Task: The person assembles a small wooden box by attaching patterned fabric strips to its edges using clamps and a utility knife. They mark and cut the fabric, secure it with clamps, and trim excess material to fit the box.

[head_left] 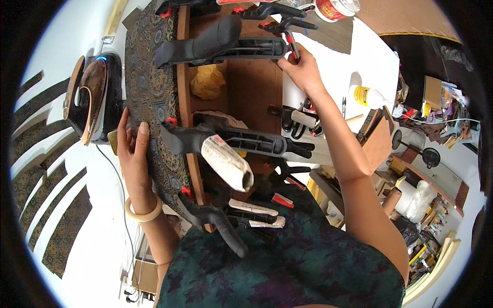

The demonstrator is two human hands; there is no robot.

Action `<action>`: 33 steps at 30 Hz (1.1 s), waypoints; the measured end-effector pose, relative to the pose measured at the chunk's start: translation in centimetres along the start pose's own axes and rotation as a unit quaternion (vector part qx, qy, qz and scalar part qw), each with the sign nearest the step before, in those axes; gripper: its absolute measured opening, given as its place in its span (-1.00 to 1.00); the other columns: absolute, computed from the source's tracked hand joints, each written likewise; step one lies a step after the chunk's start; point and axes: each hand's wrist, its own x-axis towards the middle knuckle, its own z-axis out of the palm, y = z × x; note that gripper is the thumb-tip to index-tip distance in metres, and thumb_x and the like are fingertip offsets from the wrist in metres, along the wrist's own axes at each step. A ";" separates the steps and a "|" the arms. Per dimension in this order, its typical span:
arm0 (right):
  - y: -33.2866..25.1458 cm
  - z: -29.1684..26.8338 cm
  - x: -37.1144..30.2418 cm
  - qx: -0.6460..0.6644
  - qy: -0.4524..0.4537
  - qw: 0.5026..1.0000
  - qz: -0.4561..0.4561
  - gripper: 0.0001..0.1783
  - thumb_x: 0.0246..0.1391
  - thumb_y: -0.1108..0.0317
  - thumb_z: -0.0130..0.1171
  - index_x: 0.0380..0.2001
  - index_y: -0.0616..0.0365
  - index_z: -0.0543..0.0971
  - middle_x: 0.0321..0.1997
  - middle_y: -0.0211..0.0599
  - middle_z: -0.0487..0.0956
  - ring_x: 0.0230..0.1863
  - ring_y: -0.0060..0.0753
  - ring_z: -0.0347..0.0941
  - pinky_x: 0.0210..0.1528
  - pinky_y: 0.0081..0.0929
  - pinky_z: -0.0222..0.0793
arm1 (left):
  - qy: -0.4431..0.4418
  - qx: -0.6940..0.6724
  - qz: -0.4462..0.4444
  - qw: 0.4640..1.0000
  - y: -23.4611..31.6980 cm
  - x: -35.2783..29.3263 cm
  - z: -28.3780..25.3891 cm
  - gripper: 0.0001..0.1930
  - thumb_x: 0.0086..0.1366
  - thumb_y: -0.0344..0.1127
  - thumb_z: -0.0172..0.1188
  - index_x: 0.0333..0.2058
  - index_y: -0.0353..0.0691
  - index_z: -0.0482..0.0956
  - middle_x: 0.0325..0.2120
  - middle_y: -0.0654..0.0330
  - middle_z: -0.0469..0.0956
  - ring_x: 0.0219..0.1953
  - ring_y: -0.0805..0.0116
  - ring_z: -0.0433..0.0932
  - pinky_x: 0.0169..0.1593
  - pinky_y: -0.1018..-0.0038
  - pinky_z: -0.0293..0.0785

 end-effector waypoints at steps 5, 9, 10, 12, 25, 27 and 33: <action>-1.4 -0.9 -0.1 -0.029 0.011 0.999 0.015 -0.66 -0.03 0.11 0.37 -0.35 0.17 0.63 -0.61 -0.35 0.54 -0.58 -0.48 0.45 -0.43 -0.43 0.42 | 0.007 0.025 -0.019 0.999 1.4 -0.6 0.2 -0.46 0.49 -0.14 0.14 0.36 -0.16 0.33 0.03 0.06 0.56 0.04 0.37 0.51 0.17 0.44 0.37; -0.7 -0.3 0.2 -0.020 0.036 0.998 0.037 -0.63 0.11 0.04 0.30 -0.43 0.19 0.68 -0.53 -0.34 0.65 -0.56 -0.52 0.49 -0.43 -0.46 0.43 | -0.033 -0.048 -0.012 0.998 0.0 0.4 -0.2 -0.27 0.35 -0.05 0.33 0.39 -0.18 0.28 0.04 -0.03 0.49 0.02 0.32 0.49 0.16 0.47 0.39; -0.1 -0.4 0.0 0.045 0.027 0.996 0.073 -0.62 0.15 0.03 0.28 -0.42 0.17 0.69 -0.56 -0.38 0.63 -0.58 -0.55 0.46 -0.45 -0.48 0.40 | -0.026 -0.053 -0.022 0.998 0.2 0.2 0.0 -0.28 0.37 -0.09 0.33 0.39 -0.23 0.27 0.02 0.01 0.52 0.01 0.36 0.50 0.12 0.49 0.40; 0.0 -2.3 -0.7 0.160 -0.021 0.968 0.192 -0.61 0.27 0.01 0.19 -0.34 0.12 0.75 -0.62 -0.56 0.51 -0.60 -0.64 0.33 -0.47 -0.55 0.28 | -0.028 -0.057 -0.025 0.998 1.1 0.0 -0.3 -0.27 0.36 -0.11 0.34 0.38 -0.25 0.26 0.00 0.03 0.53 0.00 0.37 0.51 0.10 0.49 0.41; -3.6 -0.1 -4.0 -0.008 -0.253 0.966 0.055 -0.46 0.01 -0.03 0.45 -0.46 0.35 0.62 -0.50 -0.09 0.61 -0.41 -0.24 0.55 -0.23 -0.28 0.46 | -0.085 -0.224 -0.055 0.969 -3.7 4.3 -3.3 -0.42 0.50 0.11 0.05 0.20 -0.31 0.43 -0.06 0.18 0.58 -0.09 0.43 0.53 0.04 0.51 0.43; -7.8 -1.0 -4.1 -0.079 -0.266 0.959 0.059 -0.50 0.04 0.01 0.43 -0.46 0.35 0.62 -0.53 -0.11 0.60 -0.41 -0.24 0.57 -0.23 -0.25 0.46 | -0.072 -0.187 -0.060 0.978 -3.7 4.0 -3.7 -0.45 0.51 0.16 0.00 0.06 -0.26 0.55 -0.14 0.26 0.61 -0.14 0.49 0.54 -0.02 0.50 0.45; -12.8 -3.2 -0.7 -0.221 -0.284 0.931 -0.060 -0.50 -0.02 0.05 0.43 -0.42 0.40 0.65 -0.39 0.21 0.63 -0.28 0.19 0.61 -0.14 -0.11 0.51 | -0.062 -0.273 -0.065 0.958 -9.2 2.2 -1.4 -0.32 0.40 0.39 -0.01 0.03 -0.16 0.57 -0.20 0.32 0.63 -0.14 0.43 0.58 0.00 0.46 0.48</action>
